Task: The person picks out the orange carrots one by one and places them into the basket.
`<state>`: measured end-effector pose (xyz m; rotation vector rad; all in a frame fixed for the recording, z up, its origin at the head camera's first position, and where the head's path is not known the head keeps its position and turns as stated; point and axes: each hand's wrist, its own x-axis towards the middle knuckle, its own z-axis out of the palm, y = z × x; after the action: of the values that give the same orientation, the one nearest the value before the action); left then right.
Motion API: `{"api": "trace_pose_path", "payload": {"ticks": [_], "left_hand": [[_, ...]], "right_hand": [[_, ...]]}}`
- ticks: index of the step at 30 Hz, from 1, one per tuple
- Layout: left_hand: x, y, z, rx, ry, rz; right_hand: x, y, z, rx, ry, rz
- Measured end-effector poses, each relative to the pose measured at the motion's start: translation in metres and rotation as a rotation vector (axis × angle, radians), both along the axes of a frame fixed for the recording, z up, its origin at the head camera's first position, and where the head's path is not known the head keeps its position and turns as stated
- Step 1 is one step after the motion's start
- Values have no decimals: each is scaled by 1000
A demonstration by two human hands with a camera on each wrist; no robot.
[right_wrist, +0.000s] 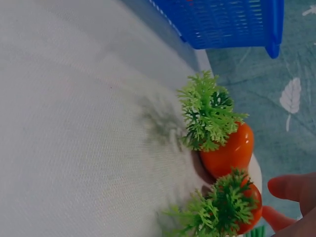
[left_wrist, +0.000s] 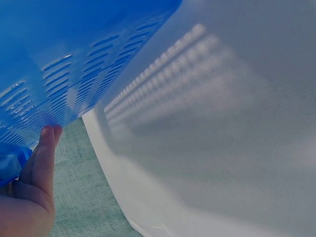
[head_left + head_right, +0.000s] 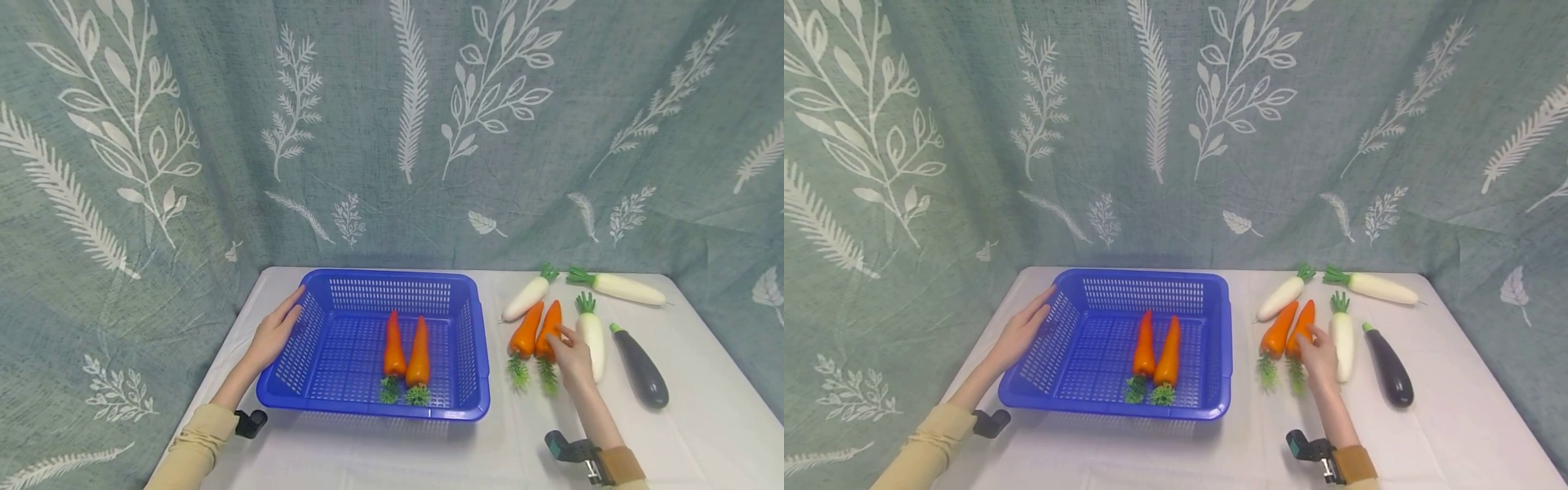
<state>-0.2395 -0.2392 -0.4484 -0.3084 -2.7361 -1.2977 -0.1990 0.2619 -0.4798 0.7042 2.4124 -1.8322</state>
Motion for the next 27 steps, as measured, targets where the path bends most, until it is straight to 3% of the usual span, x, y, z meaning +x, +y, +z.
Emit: {"api": "trace_pose_path", "payload": {"ticks": [9, 27], "left_hand": [[0, 0, -1, -3, -6, 3], [1, 0, 1, 7, -13, 6]], "right_hand": [[-1, -2, -5, 96, 6, 51], [-1, 0, -8, 157, 1, 34]]}}
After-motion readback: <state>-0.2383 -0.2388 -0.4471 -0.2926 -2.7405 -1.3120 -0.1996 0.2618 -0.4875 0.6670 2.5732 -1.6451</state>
